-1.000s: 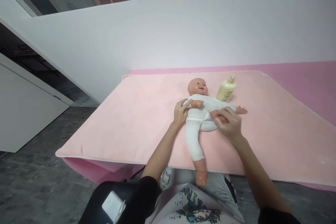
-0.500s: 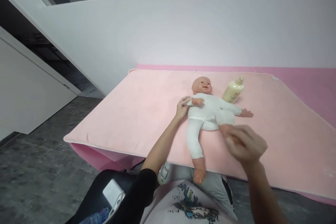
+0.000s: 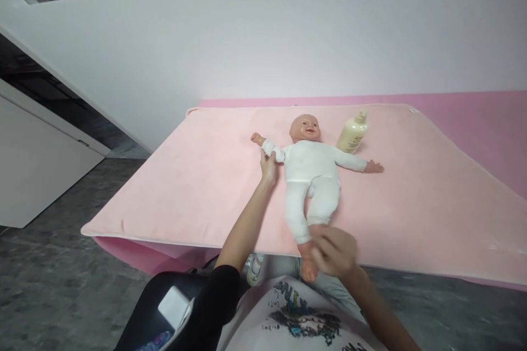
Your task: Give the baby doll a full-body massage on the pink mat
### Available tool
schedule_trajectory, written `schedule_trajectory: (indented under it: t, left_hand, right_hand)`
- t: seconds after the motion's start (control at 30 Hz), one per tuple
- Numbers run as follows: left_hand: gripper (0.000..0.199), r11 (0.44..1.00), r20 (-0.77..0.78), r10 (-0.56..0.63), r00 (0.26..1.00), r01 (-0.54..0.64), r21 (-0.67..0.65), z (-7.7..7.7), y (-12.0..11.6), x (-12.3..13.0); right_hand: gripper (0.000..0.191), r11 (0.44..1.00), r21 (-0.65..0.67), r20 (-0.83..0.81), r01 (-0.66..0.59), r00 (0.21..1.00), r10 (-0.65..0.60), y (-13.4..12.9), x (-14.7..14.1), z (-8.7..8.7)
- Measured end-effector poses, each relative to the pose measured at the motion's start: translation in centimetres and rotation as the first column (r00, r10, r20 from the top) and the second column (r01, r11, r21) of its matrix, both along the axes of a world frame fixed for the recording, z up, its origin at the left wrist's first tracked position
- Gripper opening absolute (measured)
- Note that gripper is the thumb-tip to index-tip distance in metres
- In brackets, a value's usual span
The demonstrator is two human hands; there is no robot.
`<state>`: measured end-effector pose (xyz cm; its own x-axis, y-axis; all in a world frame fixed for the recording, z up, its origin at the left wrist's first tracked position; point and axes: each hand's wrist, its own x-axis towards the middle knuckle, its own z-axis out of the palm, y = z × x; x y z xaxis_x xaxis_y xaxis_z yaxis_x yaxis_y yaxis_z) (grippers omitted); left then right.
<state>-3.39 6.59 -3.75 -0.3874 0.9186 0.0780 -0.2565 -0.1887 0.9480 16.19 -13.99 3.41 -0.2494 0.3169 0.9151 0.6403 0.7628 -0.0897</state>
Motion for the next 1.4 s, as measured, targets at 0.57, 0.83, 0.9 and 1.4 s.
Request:
schedule_trajectory:
  t: [0.57,0.83,0.9,1.4]
  left_hand:
    - [0.046,0.955,-0.348,-0.196,0.917,0.260,0.145,0.2,-1.1,0.4]
    - [0.031,0.995,0.290,0.102,0.951,-0.091,-0.051,-0.4,0.4,-0.2]
    - [0.021,0.993,0.371,0.101,0.923,-0.073,-0.088,-0.4,0.6,-0.6]
    - [0.024,0.966,0.548,0.241,0.801,-0.252,-0.056,0.9,1.2,-6.5]
  right_hand:
    - [0.016,0.997,-0.050,-0.169,0.061,0.983,-0.068,10.2,1.7,0.7]
    - [0.017,1.000,-0.015,0.008,0.014,1.000,-0.014,-3.0,1.5,-1.7]
    - [0.018,0.996,-0.062,-0.010,0.067,0.998,-0.068,-4.3,1.5,-3.9]
    - [0.024,0.589,-0.795,-0.535,-0.144,0.625,-0.569,-0.1,7.5,-4.8]
